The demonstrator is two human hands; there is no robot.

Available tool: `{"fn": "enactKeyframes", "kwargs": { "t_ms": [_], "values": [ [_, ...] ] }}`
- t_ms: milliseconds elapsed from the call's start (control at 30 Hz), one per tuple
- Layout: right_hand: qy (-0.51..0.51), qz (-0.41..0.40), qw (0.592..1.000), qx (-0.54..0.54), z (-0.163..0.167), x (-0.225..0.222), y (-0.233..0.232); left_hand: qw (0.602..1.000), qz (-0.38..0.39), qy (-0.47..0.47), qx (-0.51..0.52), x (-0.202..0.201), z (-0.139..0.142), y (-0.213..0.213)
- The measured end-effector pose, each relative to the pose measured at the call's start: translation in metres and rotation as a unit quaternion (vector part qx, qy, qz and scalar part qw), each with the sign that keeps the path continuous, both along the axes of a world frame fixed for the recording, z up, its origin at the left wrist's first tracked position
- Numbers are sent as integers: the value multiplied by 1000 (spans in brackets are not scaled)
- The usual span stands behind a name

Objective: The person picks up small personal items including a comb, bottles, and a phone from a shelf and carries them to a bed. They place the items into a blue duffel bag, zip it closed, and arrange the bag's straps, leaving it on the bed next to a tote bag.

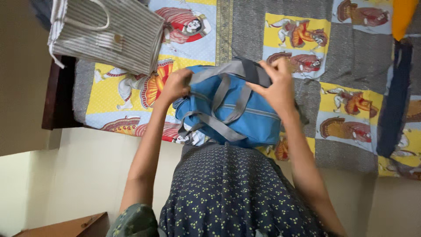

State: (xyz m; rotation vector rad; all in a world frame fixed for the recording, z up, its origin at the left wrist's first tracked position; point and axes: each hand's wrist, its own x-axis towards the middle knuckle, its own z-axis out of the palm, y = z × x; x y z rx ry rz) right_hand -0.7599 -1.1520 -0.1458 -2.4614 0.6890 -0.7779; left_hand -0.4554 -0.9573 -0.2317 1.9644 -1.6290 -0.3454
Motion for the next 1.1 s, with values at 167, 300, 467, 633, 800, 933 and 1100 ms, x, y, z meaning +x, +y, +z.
{"fn": "enactKeyframes", "kwargs": {
  "t_ms": [167,300,467,633,800,933,1100],
  "values": [
    [2,14,998,-53,18,0,-1,992,25,119,-25,11,-10,7],
    [-20,-16,999,-33,9,0,-1,980,50,185,46,7,-21,15],
    [-13,-43,999,-23,-3,-8,1,978,138,122,-94,-9,-36,28],
    [27,-6,999,-17,-21,-21,15,937,311,70,-141,-20,-44,42],
    [131,61,989,7,-69,-37,12,902,384,115,-159,-35,-57,67],
    [226,63,972,-5,-122,-43,9,920,345,122,-137,-43,-74,82],
    [280,57,958,3,-146,-44,8,918,335,185,-101,-42,-79,93]
  ]
}}
